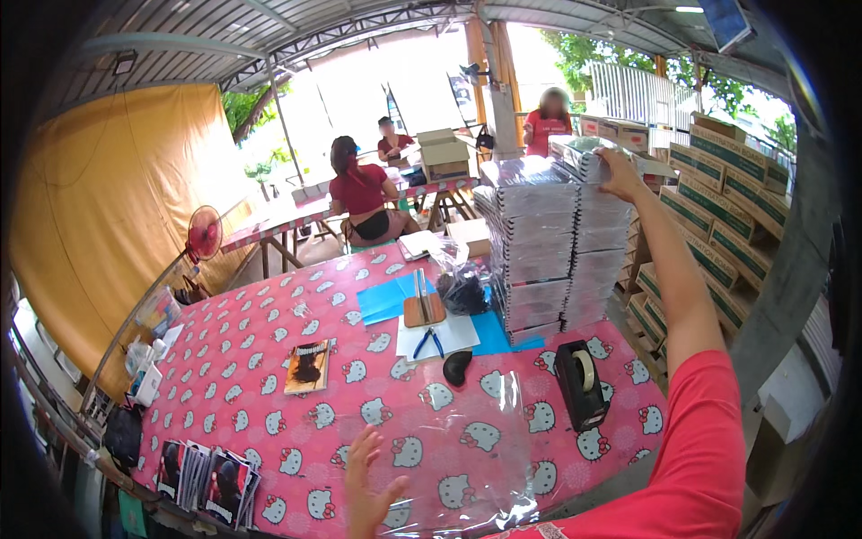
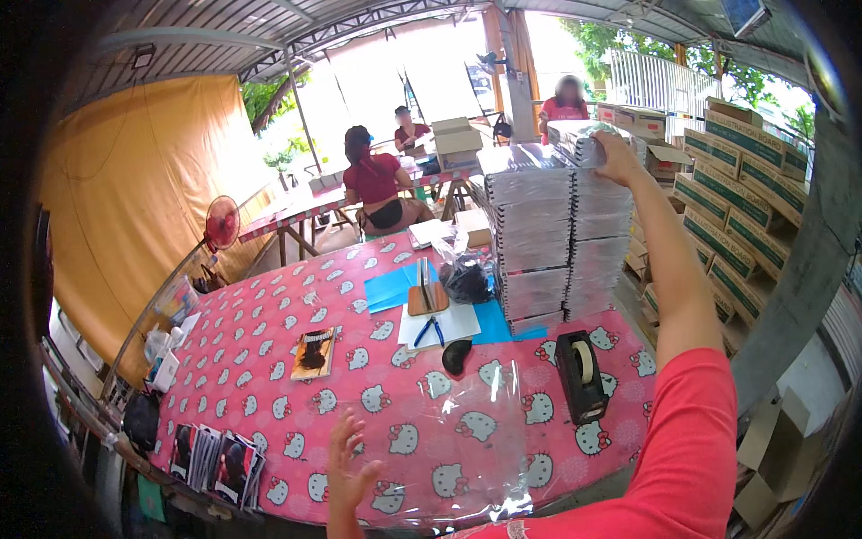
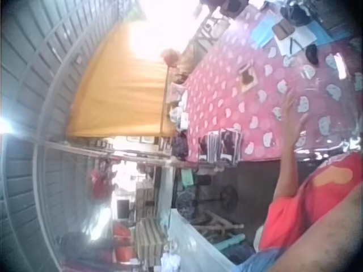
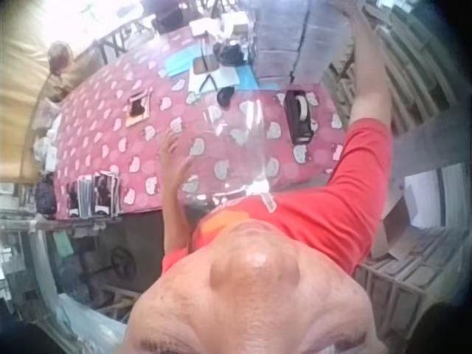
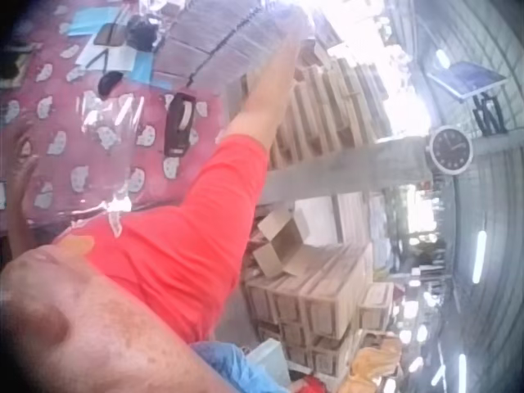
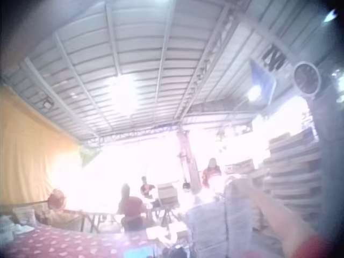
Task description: The person stacks notebooks, inserts them into a plastic bag, seals the bag with tape from a dispenser, and then applies tape to a small cardboard box.
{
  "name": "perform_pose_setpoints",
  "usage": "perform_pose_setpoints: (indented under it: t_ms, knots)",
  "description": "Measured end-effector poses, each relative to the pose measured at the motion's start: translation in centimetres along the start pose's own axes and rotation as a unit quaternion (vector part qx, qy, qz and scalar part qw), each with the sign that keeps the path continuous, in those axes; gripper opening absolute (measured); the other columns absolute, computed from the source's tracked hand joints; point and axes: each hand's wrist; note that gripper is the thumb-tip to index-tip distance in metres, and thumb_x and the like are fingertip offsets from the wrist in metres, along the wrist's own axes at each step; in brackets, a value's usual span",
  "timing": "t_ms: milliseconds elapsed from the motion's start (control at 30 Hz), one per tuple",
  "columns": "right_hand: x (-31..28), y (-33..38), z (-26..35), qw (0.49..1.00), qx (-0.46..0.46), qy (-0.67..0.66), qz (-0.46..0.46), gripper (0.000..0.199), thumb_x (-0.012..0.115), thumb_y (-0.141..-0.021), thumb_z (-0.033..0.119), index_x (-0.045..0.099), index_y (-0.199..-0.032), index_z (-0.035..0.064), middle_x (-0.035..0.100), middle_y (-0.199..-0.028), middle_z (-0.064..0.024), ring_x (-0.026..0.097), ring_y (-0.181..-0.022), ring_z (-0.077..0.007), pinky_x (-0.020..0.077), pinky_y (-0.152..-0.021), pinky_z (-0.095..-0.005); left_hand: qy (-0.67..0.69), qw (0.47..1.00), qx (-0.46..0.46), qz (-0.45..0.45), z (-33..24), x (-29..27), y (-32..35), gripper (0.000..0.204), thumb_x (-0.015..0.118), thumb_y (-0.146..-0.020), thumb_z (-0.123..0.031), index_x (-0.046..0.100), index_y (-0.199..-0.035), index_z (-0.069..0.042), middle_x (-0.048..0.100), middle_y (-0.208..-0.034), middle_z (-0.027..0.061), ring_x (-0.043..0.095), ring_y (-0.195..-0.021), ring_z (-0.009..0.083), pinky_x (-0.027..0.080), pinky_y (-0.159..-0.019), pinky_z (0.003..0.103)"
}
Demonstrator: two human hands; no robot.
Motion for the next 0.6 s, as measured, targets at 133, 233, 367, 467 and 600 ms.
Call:
perform_pose_setpoints:
  t_ms: [133,233,367,467,600]
  knots:
    - [0.3,-1.0,1.5,1.000,-0.003,0.012,-0.021,0.062,0.081,-0.054,0.014,0.051,-0.109,0.0074,0.056,-0.107,-0.0081,0.052,-0.103,-0.0233,0.0392,-0.092,-0.0342,0.050,0.996,-0.034,-0.070,-0.1,-0.2,0.7,0.079,0.077,-0.068,-0.031,0.039,-0.133,-0.007,0.037,-0.138,0.0108,0.047,-0.117,0.0236,0.039,-0.094,0.037]
    - [0.2,-0.8,-1.2,1.000,-0.003,-0.010,-0.023,0.064,0.081,-0.053,0.013,0.052,-0.110,0.0076,0.056,-0.107,-0.0073,0.052,-0.103,-0.0228,0.0406,-0.090,-0.0340,0.109,0.989,-0.061,-0.084,1.8,0.4,0.8,0.076,0.076,-0.069,-0.029,0.040,-0.132,-0.006,0.038,-0.138,0.0108,0.047,-0.117,0.0240,0.039,-0.094,0.037]
    - [4.6,-2.1,-2.9,1.000,-0.004,-0.020,-0.005,0.066,0.078,-0.055,0.016,0.053,-0.114,0.0048,0.055,-0.117,-0.0114,0.052,-0.109,-0.0266,0.0406,-0.094,-0.0361,0.082,0.987,-0.094,-0.099,2.0,-1.1,2.1,0.074,0.075,-0.070,-0.030,0.041,-0.132,-0.007,0.038,-0.138,0.0093,0.047,-0.116,0.0234,0.040,-0.092,0.037]
    - [2.0,-1.6,-8.7,0.991,0.020,0.133,-0.014,0.087,0.075,-0.064,0.033,0.035,-0.135,0.0024,0.038,-0.138,-0.0178,0.035,-0.129,-0.0305,0.0264,-0.107,-0.0375,0.035,0.996,-0.068,-0.055,4.0,-0.4,1.4,0.064,0.072,-0.074,-0.028,0.045,-0.129,-0.008,0.042,-0.136,0.0080,0.050,-0.113,0.0220,0.040,-0.092,0.037]
    - [5.1,3.8,1.0,0.944,-0.124,0.136,-0.272,0.062,0.063,-0.083,0.031,0.039,-0.132,0.0005,0.043,-0.134,-0.0162,0.039,-0.125,-0.0285,0.0286,-0.106,-0.0376,-0.107,0.989,-0.083,-0.064,3.5,-4.3,3.6,0.052,0.071,-0.075,-0.023,0.053,-0.120,-0.006,0.052,-0.125,0.0098,0.052,-0.111,0.0217,0.040,-0.093,0.036]
Point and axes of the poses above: each hand's wrist, its own y-axis away from the middle knuckle, its own x-axis out of the palm, z = x × y
